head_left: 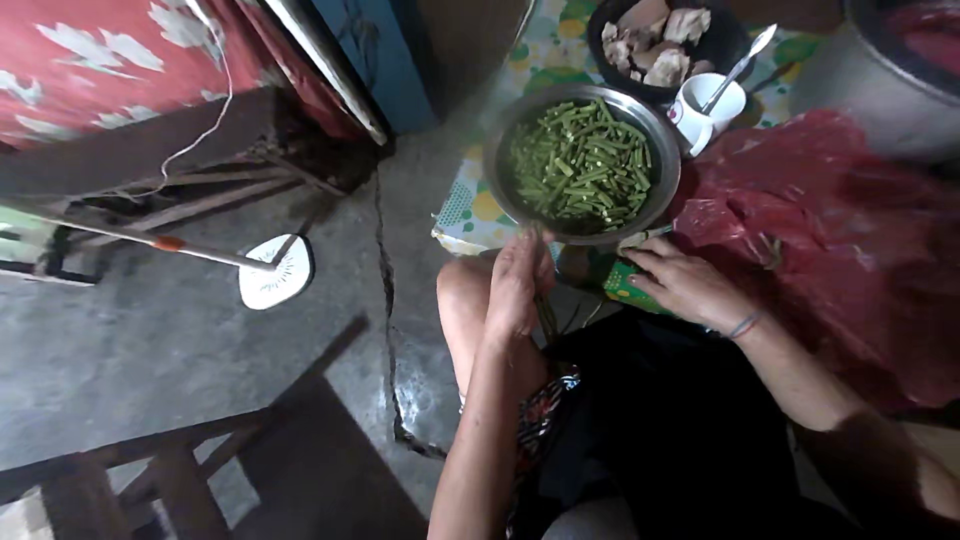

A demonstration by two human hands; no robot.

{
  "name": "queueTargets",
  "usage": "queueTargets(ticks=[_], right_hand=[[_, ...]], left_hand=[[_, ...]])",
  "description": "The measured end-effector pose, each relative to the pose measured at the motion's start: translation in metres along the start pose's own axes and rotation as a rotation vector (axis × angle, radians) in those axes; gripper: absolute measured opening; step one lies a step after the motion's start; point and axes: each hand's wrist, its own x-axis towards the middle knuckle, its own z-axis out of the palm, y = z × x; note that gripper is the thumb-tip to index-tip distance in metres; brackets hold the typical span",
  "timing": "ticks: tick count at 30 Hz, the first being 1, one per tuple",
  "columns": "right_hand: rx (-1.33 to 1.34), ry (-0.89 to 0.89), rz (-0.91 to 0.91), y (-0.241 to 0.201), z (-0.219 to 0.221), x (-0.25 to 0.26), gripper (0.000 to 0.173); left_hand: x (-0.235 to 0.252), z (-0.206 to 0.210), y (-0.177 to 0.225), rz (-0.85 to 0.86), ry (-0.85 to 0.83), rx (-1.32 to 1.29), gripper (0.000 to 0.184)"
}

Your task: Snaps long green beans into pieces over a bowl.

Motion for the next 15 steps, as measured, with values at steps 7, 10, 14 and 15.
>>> queueTargets(ticks=[7,10,14,15], right_hand=[[-0.056,0.387,0.154,0.018,-0.033,-0.017,0.034],[0.173,0.490,-0.058,-0.005,-0.035,-0.034,0.031],[0.420,0.408,-0.310,-0.038,-0.038,-0.025,0.033],[0.473,0.375,-0.353,-0.044,-0.040,-0.019,0.033]], left_hand=[[-0.009,0.005,0.001,-0.003,-0.107,0.282,0.009],[-0.007,0.018,0.007,0.011,-0.188,0.374,0.008],[0.003,0.041,0.018,0.021,-0.267,0.594,0.006],[0.006,0.046,0.023,0.017,-0.288,0.643,0.006]])
